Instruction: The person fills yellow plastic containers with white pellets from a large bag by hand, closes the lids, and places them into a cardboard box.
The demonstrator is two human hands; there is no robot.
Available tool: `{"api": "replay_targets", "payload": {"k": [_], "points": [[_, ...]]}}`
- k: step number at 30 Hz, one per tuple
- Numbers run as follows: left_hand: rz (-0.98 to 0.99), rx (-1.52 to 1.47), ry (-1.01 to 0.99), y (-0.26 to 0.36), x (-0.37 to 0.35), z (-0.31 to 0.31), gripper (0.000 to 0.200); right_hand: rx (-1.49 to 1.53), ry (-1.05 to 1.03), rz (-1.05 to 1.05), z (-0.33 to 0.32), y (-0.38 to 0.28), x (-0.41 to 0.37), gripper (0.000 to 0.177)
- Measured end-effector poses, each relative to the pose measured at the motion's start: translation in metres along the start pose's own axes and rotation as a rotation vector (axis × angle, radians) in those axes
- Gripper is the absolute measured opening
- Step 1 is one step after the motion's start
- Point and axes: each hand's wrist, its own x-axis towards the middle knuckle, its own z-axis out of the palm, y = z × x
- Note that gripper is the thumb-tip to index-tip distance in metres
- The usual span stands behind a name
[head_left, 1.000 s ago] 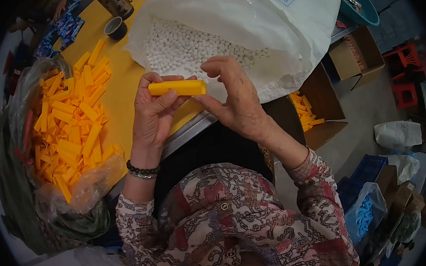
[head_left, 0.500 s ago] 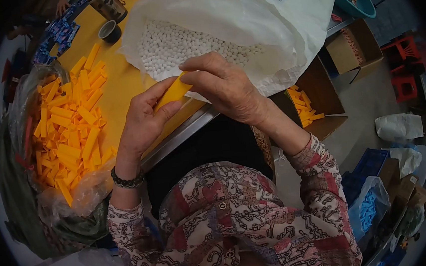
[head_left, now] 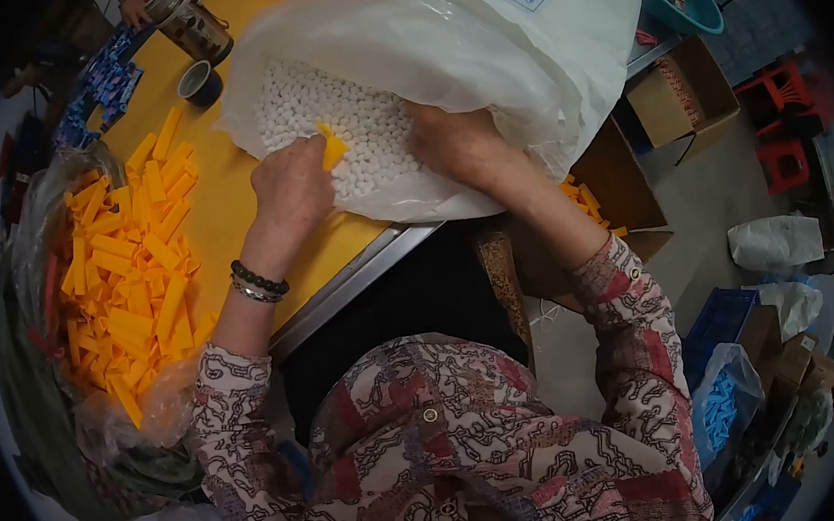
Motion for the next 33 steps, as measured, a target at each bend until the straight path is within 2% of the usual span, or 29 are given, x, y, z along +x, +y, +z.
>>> {"api": "replay_targets", "payload": {"k": [4, 6, 9, 10, 11, 12, 13, 15, 17, 19, 20, 22, 24, 25, 27, 31, 33], "points": [[-0.036, 0.026, -0.084, 0.009, 0.019, 0.007, 0.022, 0.018, -0.003, -0.027, 0.007, -0.002, 0.016, 0.05], [-0.055, 0.016, -0.087, 0.014, 0.023, 0.005, 0.023, 0.205, -0.131, 0.05, 0.003, -0.003, 0.02, 0.05], [-0.1, -0.043, -0.092, 0.022, 0.026, 0.002, 0.024, 0.337, -0.202, 0.075, 0.005, -0.001, 0.027, 0.048], [-0.126, -0.09, -0.09, 0.023, 0.026, 0.0, 0.025, 0.335, -0.199, 0.074, 0.007, 0.001, 0.025, 0.048], [-0.126, -0.09, -0.085, 0.023, 0.026, 0.0, 0.025, 0.465, -0.137, 0.074, 0.011, 0.003, 0.023, 0.044], [-0.14, -0.18, -0.077, 0.023, 0.026, 0.0, 0.032, 0.595, -0.075, 0.072, 0.012, 0.004, 0.022, 0.041], [-0.155, -0.27, -0.068, 0.022, 0.026, 0.0, 0.039, 0.593, -0.074, 0.067, 0.013, 0.004, 0.022, 0.041], [-0.204, -0.355, -0.061, 0.024, 0.022, -0.005, 0.036, 0.651, 0.046, -0.007, 0.014, 0.004, 0.022, 0.031], [-0.253, -0.44, -0.054, 0.022, 0.018, -0.004, 0.034, 0.72, 0.029, -0.034, 0.01, 0.002, 0.022, 0.028], [-0.259, -0.776, 0.034, 0.013, 0.013, 0.005, 0.039, 0.791, 0.009, -0.063, 0.001, -0.004, 0.02, 0.025], [-0.264, -0.777, 0.036, 0.011, 0.011, 0.011, 0.039, 0.856, -0.017, -0.018, -0.004, -0.009, 0.018, 0.026], [-0.351, -0.967, 0.073, 0.011, 0.007, 0.013, 0.041, 0.921, -0.049, 0.026, -0.01, -0.015, 0.016, 0.028], [-0.362, -1.013, 0.073, 0.013, 0.002, 0.012, 0.04, 1.026, -0.005, -0.136, -0.011, -0.017, 0.015, 0.03], [-0.366, -1.057, 0.072, 0.014, 0.001, 0.011, 0.038, 1.027, -0.009, -0.136, -0.008, -0.019, 0.016, 0.03], [-0.361, -1.036, 0.057, 0.018, -0.001, 0.006, 0.038, 1.091, -0.024, -0.001, -0.001, -0.023, 0.017, 0.03], [-0.345, -1.032, 0.076, 0.019, -0.003, 0.008, 0.037, 1.219, -0.038, -0.006, -0.005, -0.029, 0.014, 0.027], [-0.356, -1.031, 0.066, 0.02, -0.004, 0.007, 0.038, 1.302, -0.102, 0.071, -0.008, -0.03, 0.014, 0.026]]}}
